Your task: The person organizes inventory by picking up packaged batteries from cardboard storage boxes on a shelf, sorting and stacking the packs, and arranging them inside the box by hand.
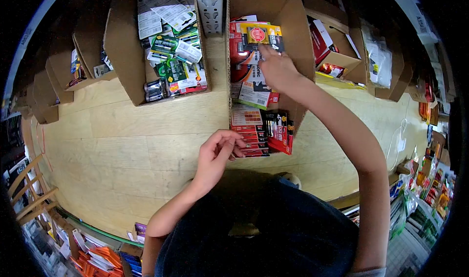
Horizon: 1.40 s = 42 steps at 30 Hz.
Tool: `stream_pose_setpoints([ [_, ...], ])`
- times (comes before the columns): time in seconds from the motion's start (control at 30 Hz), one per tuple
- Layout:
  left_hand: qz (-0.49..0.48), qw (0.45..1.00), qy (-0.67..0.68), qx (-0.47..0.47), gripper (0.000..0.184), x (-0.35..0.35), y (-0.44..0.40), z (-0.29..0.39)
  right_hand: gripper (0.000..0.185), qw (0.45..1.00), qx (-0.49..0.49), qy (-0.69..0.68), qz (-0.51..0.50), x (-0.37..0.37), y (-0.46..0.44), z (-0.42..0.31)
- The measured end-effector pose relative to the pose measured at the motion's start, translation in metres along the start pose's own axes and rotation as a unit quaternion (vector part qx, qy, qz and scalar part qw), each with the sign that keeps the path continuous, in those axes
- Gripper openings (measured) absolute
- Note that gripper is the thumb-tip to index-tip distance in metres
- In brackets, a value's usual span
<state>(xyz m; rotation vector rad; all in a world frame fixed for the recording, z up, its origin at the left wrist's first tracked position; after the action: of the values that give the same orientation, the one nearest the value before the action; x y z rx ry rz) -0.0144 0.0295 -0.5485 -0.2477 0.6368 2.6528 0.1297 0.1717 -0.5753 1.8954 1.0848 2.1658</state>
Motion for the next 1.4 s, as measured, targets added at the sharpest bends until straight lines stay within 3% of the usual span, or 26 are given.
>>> stream_pose_setpoints([
  [0.07, -0.006, 1.000, -0.005, -0.001, 0.015, -0.002, -0.001, 0.000, 0.036, 0.985, -0.111, 0.118, -0.060, 0.002, -0.006, 0.015],
  [0.23, -0.006, 1.000, 0.003, 0.001, 0.015, -0.004, -0.001, -0.004, 0.041, 0.965, -0.141, 0.173, -0.140, 0.003, -0.021, 0.020],
  [0.33, -0.002, 1.000, -0.011, -0.006, 0.015, -0.002, 0.001, -0.004, 0.046, 0.976, -0.141, 0.138, -0.094, 0.012, -0.021, 0.029],
  [0.4, 0.001, 1.000, -0.005, -0.005, 0.014, -0.001, 0.002, -0.004, 0.050, 0.976, -0.165, 0.135, 0.036, 0.031, -0.021, 0.043],
  [0.47, 0.000, 1.000, -0.001, -0.007, 0.014, -0.002, 0.001, -0.003, 0.047, 0.984, -0.160, 0.069, 0.029, 0.050, -0.018, 0.047],
  [0.53, 0.002, 1.000, -0.001, 0.002, 0.014, -0.002, 0.000, -0.004, 0.042, 0.984, -0.153, 0.005, -0.095, 0.044, -0.019, 0.045],
  [0.6, -0.004, 1.000, -0.003, -0.001, 0.014, -0.005, 0.000, -0.004, 0.036, 0.987, -0.138, 0.007, -0.076, 0.038, -0.016, 0.040],
  [0.7, -0.005, 1.000, 0.007, -0.004, 0.014, -0.004, 0.000, -0.006, 0.031, 0.986, -0.081, 0.071, 0.129, 0.054, -0.013, 0.035],
  [0.87, -0.001, 1.000, 0.011, -0.009, 0.014, -0.003, 0.000, -0.006, 0.023, 0.985, -0.062, 0.059, 0.150, 0.076, -0.014, 0.022],
  [0.93, -0.004, 1.000, 0.013, -0.007, 0.014, -0.004, 0.000, -0.007, 0.040, 0.993, -0.016, -0.019, -0.117, 0.051, -0.012, 0.004],
  [0.97, -0.003, 1.000, 0.013, -0.007, 0.014, -0.004, 0.001, -0.007, 0.040, 0.993, -0.016, -0.019, -0.117, 0.042, -0.012, 0.001],
  [1.03, -0.002, 1.000, 0.009, -0.007, 0.014, -0.004, 0.000, -0.007, 0.059, 0.992, -0.045, -0.085, -0.082, 0.028, -0.015, 0.002],
  [1.17, 0.003, 1.000, 0.009, -0.005, 0.015, -0.003, 0.001, -0.009, 0.070, 0.989, -0.070, -0.126, -0.016, 0.042, -0.034, 0.035],
  [1.23, 0.000, 1.000, 0.014, -0.001, 0.015, -0.002, 0.001, -0.008, 0.061, 0.980, -0.071, -0.127, 0.138, 0.055, -0.047, 0.056],
  [1.27, -0.001, 1.000, 0.012, -0.002, 0.015, -0.002, 0.000, -0.008, 0.061, 0.979, -0.072, -0.128, 0.140, 0.056, -0.049, 0.058],
  [1.33, -0.005, 1.000, 0.014, -0.008, 0.014, -0.003, 0.000, -0.008, 0.054, 0.991, -0.045, -0.125, 0.019, 0.047, -0.057, 0.058],
  [1.4, -0.005, 1.000, 0.014, -0.006, 0.014, -0.003, 0.000, -0.009, 0.046, 0.996, -0.027, -0.088, 0.019, 0.029, -0.064, 0.057],
])
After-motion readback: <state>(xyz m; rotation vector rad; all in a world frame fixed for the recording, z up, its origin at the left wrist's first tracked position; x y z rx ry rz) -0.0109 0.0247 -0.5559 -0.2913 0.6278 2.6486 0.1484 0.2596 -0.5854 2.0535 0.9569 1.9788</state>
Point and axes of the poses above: each hand's wrist, its own y-axis away from the middle knuckle, its own x-axis out of the back of the hand, z = x × y, the point moved 6 cm from there along -y, towards the middle knuckle, and after that the axes turned 5 degrees about -z, right-handed, at the moved point
